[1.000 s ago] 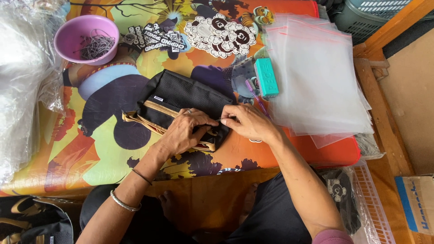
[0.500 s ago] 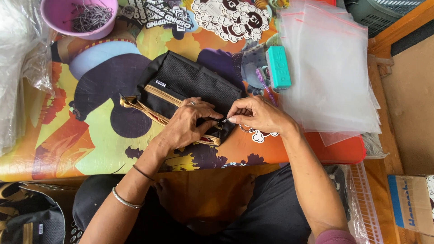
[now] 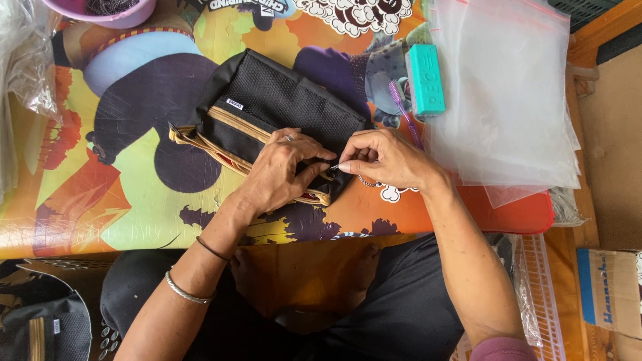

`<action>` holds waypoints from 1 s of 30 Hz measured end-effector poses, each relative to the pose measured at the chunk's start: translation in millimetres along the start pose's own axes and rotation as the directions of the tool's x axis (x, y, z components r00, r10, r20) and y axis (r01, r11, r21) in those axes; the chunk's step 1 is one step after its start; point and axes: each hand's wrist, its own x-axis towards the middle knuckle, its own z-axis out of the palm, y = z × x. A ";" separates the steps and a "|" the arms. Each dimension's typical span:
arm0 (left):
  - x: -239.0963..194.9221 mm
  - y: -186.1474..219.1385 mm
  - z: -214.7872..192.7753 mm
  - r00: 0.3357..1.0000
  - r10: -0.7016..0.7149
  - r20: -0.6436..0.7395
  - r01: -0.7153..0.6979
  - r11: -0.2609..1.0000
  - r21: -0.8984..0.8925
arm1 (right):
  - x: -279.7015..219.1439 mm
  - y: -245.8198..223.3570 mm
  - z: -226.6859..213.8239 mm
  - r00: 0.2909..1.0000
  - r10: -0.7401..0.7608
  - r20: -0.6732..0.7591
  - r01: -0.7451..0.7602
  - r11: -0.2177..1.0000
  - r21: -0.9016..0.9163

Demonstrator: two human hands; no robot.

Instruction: The person cleans a black pouch with a toothbrush, then attaches a chain and a bear-shaped charm to the zipper. Finally, the person places the decorated pouch into a clear plastic bag.

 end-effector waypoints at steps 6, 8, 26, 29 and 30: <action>0.1 -1.4 2.3 1.000 0.013 -0.019 -0.012 1.000 0.011 | -0.3 -5.1 2.8 0.999 -0.023 -0.029 0.023 1.000 0.002; 0.3 -1.6 3.7 1.000 0.015 -0.024 -0.015 1.000 0.012 | -0.2 -1.0 4.2 0.998 -0.035 -0.043 0.035 0.999 0.009; 10.0 -0.2 -15.8 0.994 0.103 0.024 -0.105 0.992 0.070 | 30.4 -24.1 -45.9 0.522 -0.286 -0.804 0.566 0.821 0.075; 6.3 -4.1 -22.8 0.991 0.131 -0.029 -0.119 0.960 0.252 | 37.3 -43.3 -53.0 0.557 -0.451 -0.697 0.472 0.863 -0.182; 4.4 -6.0 -25.2 0.981 0.173 -0.085 -0.132 0.923 0.361 | 38.2 -51.2 -53.8 0.614 -0.484 -0.624 0.359 0.875 -0.324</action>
